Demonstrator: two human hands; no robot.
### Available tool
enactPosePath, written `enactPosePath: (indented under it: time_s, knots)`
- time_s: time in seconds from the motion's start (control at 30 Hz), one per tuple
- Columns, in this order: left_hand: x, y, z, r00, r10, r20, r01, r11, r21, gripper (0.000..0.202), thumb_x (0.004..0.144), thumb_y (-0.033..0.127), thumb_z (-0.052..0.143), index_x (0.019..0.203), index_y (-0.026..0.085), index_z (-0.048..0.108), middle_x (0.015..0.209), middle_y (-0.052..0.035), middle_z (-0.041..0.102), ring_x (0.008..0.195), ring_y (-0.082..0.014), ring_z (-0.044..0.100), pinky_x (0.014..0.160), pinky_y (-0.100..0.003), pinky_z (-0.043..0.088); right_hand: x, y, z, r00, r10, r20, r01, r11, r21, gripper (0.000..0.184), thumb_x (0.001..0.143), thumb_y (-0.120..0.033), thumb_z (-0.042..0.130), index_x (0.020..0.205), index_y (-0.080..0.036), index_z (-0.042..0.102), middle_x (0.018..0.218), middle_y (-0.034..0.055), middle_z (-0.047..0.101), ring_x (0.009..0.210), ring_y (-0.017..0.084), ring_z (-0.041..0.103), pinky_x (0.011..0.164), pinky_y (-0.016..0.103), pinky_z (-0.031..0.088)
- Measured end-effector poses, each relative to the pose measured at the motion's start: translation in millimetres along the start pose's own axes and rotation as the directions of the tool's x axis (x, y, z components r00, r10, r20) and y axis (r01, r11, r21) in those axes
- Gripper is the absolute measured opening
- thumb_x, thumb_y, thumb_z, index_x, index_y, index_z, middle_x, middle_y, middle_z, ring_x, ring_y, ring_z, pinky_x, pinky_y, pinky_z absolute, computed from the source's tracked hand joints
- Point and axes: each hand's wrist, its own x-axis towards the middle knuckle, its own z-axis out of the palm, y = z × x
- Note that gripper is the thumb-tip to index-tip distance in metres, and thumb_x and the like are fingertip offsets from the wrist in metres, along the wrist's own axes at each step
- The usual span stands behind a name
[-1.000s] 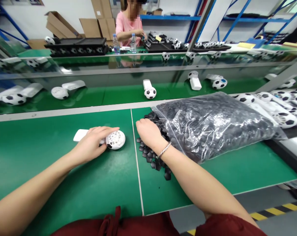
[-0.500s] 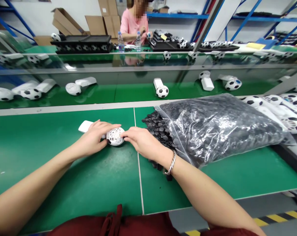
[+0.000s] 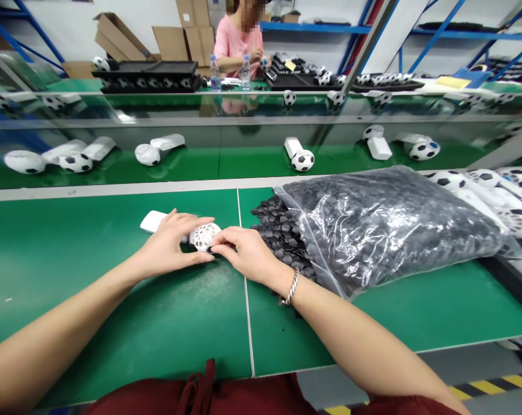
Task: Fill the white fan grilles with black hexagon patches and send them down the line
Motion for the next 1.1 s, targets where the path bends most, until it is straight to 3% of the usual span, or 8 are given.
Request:
enactPosePath:
  time_s: [0.13,0.27,0.5,0.77,0.93,1.1]
  knots:
    - [-0.3,2.3,3.8,0.998,-0.022,-0.052,0.021,1.000,-0.008,0.057,0.069,0.055,0.057,0.117,0.025,0.051,0.108,-0.0030,0.061,0.104,-0.0239,0.048,0.102,-0.051,0.016,1.3,5.3,3.9,0.998,-0.018,-0.060,0.019,1.000,0.014,0.004,0.078,-0.017,0.058,0.075,-0.016,0.060,0.073,0.0009,0.060,0.069,0.011,0.053,0.066,0.024,0.043]
    - [-1.7,3.2,3.2,0.998,-0.033,-0.051,0.031,0.999,-0.030,0.053,0.068,0.046,0.060,0.116,0.025,0.052,0.105,-0.0027,0.061,0.102,-0.0230,0.049,0.102,-0.050,0.019,4.0,6.6,3.4,0.999,0.016,-0.037,-0.013,0.997,0.078,0.004,0.076,-0.016,0.060,0.072,-0.016,0.059,0.070,-0.0004,0.057,0.066,0.010,0.052,0.064,0.023,0.043]
    - [1.1,2.3,4.0,0.996,-0.081,-0.043,0.079,0.996,-0.043,0.061,0.061,0.054,0.066,0.113,0.026,0.054,0.104,-0.0022,0.062,0.102,-0.0232,0.049,0.104,-0.049,0.016,7.9,6.0,0.4,1.000,0.017,0.014,-0.019,0.995,0.095,0.006,0.074,-0.015,0.061,0.069,-0.016,0.060,0.071,-0.0010,0.057,0.067,0.010,0.052,0.066,0.023,0.043]
    - [-0.1,2.8,7.7,0.995,-0.046,-0.091,0.045,0.999,-0.014,0.054,0.066,0.049,0.063,0.114,0.026,0.053,0.101,-0.0019,0.062,0.099,-0.0224,0.050,0.102,-0.047,0.021,5.0,15.5,5.3,0.999,0.044,-0.002,-0.044,0.991,0.129,0.009,0.076,-0.023,0.061,0.072,-0.016,0.055,0.071,-0.0012,0.055,0.065,0.009,0.050,0.062,0.022,0.041]
    - [-1.2,5.9,9.3,0.990,-0.010,-0.142,0.012,1.000,0.017,0.051,0.066,0.044,0.063,0.111,0.021,0.055,0.097,-0.0044,0.063,0.094,-0.0238,0.050,0.088,-0.042,0.035,6.1,19.1,7.0,0.999,0.039,-0.010,-0.038,0.996,0.087,0.013,0.077,-0.023,0.060,0.071,-0.017,0.051,0.070,-0.0022,0.052,0.065,0.009,0.048,0.062,0.021,0.039]
    - [-0.9,4.8,10.2,0.989,0.034,-0.142,-0.029,0.999,0.035,0.049,0.068,0.041,0.061,0.111,0.018,0.055,0.100,-0.0059,0.062,0.096,-0.0244,0.049,0.087,-0.041,0.036,7.4,18.2,10.3,1.000,-0.006,-0.009,0.006,0.999,0.032,0.016,0.078,-0.025,0.059,0.068,-0.017,0.048,0.067,-0.0031,0.050,0.063,0.009,0.046,0.059,0.020,0.036]
